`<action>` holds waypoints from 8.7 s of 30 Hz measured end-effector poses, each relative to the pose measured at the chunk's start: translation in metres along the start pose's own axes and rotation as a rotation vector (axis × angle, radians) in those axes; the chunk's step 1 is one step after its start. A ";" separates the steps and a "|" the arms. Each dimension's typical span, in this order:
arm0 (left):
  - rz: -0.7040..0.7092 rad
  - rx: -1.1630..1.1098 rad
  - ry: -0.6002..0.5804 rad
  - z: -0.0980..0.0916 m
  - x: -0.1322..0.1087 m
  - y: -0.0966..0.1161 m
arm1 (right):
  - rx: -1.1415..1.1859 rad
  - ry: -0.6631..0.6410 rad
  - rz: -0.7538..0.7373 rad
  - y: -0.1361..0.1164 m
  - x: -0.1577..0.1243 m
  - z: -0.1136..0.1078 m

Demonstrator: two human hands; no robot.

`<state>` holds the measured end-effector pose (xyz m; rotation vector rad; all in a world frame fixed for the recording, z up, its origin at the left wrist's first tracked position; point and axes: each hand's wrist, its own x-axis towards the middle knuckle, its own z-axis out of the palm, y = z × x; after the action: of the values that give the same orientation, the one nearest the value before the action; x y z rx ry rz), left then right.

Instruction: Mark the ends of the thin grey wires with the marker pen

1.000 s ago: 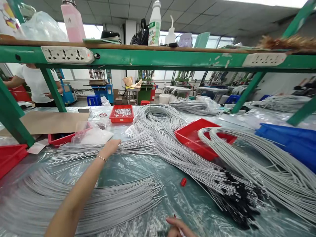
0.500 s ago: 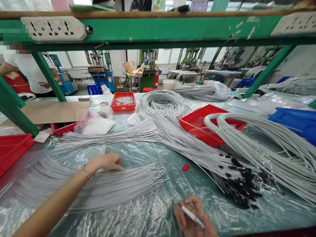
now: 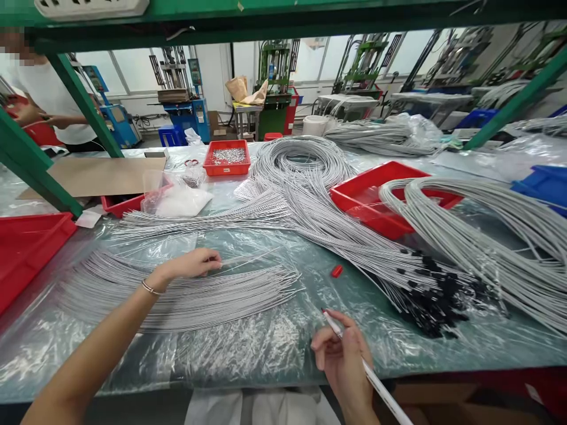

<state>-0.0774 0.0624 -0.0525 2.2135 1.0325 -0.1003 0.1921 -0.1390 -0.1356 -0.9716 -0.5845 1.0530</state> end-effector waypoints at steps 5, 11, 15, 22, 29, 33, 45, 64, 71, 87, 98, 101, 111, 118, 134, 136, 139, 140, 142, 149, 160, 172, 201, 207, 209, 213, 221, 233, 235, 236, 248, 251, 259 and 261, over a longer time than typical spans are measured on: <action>0.046 -0.110 -0.007 -0.013 -0.008 0.020 | -0.108 0.010 0.037 0.002 0.002 0.008; 0.136 -0.172 -0.138 -0.002 -0.027 0.069 | -0.227 -0.157 0.030 0.002 0.013 0.018; 0.194 -0.186 -0.381 0.015 -0.039 0.089 | -0.141 -0.268 0.066 -0.004 0.015 0.031; 0.199 -0.432 -0.466 0.055 -0.028 0.115 | -0.205 -0.238 -0.026 -0.012 0.000 0.052; 0.206 -0.377 -0.242 0.057 -0.027 0.129 | -0.359 0.055 -0.324 -0.029 0.003 0.019; 0.192 -0.364 -0.241 0.054 -0.028 0.126 | -0.685 0.029 -0.615 -0.038 0.004 0.008; 0.300 -0.290 -0.086 0.059 -0.020 0.141 | -0.918 -0.250 -0.685 -0.035 -0.007 0.020; 0.254 -0.389 -0.152 0.064 -0.020 0.143 | -0.557 -0.435 -0.111 -0.036 -0.002 0.017; 0.318 -0.311 -0.283 0.061 -0.018 0.140 | -0.670 -0.507 -0.142 -0.037 -0.001 0.017; 0.332 -0.212 -0.251 0.061 -0.017 0.145 | -0.719 -0.533 -0.120 -0.032 0.002 0.009; 0.264 -0.208 -0.238 0.064 -0.013 0.145 | -0.720 -0.424 -0.138 -0.027 0.002 0.011; 0.244 -0.251 -0.262 0.062 -0.013 0.145 | -0.657 -0.440 -0.108 -0.028 0.001 0.012; 0.294 -0.213 -0.223 0.061 -0.007 0.145 | -0.645 -0.403 -0.115 -0.028 0.001 0.015; 0.200 -0.357 -0.193 0.054 -0.008 0.143 | -0.677 -0.149 -0.448 -0.021 0.000 0.010; 0.232 -0.528 -0.170 0.059 -0.001 0.149 | -0.829 -0.203 -0.719 -0.003 -0.007 0.023; 0.229 -0.490 -0.180 0.057 -0.002 0.150 | -0.783 -0.158 -0.626 -0.009 -0.005 0.021; 0.237 -0.426 -0.232 0.057 -0.004 0.150 | -0.756 -0.182 -0.482 -0.024 0.002 0.018; 0.246 -0.403 -0.251 0.057 -0.004 0.150 | -0.769 -0.247 -0.435 -0.030 0.004 0.018; 0.266 -0.365 -0.290 0.059 -0.004 0.150 | -0.789 -0.405 -0.329 -0.039 0.007 0.018; 0.259 -0.269 -0.338 0.062 -0.005 0.150 | -0.788 -0.483 -0.215 -0.039 0.006 0.015; 0.272 -0.203 -0.202 0.069 -0.006 0.152 | -0.900 -0.447 -0.282 -0.039 0.009 0.009; 0.194 -0.333 -0.232 0.063 0.004 0.146 | -0.723 -0.069 -0.494 -0.022 0.002 0.004; 0.056 -0.428 -0.552 0.105 0.044 0.116 | -0.959 -0.020 -0.553 -0.017 -0.006 -0.017; 0.048 -0.405 -0.561 0.105 0.045 0.118 | -0.987 -0.059 -0.626 -0.016 -0.005 -0.016; 0.046 -0.405 -0.562 0.106 0.045 0.118 | -0.999 -0.062 -0.640 -0.014 -0.005 -0.017; 0.057 -0.408 -0.557 0.108 0.046 0.116 | -1.031 -0.067 -0.677 -0.012 -0.005 -0.018; 0.053 -0.397 -0.559 0.109 0.046 0.116 | -1.044 -0.080 -0.680 -0.012 -0.006 -0.018; 0.045 -0.396 -0.547 0.110 0.045 0.116 | -1.045 -0.094 -0.677 -0.010 -0.007 -0.021; 0.049 -0.388 -0.542 0.110 0.044 0.117 | -1.037 -0.097 -0.676 -0.009 -0.007 -0.022; 0.052 -0.385 -0.539 0.109 0.044 0.117 | -1.031 -0.099 -0.677 -0.009 -0.008 -0.023; 0.061 -0.390 -0.526 0.109 0.042 0.116 | -0.982 -0.118 -0.624 -0.012 -0.008 -0.025; 0.046 -0.404 -0.522 0.107 0.041 0.116 | -0.909 -0.047 -0.524 -0.013 -0.008 -0.028; 0.084 -0.468 -0.484 0.108 0.035 0.116 | -0.679 0.094 -0.382 -0.010 -0.007 -0.030; 0.101 -0.495 -0.477 0.097 0.026 0.124 | -0.502 0.145 -0.307 -0.010 -0.006 -0.031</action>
<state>0.0471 -0.0360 -0.0668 1.6724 0.5984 -0.2796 0.2187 -0.1580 -0.1417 -1.3315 -0.8686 0.5627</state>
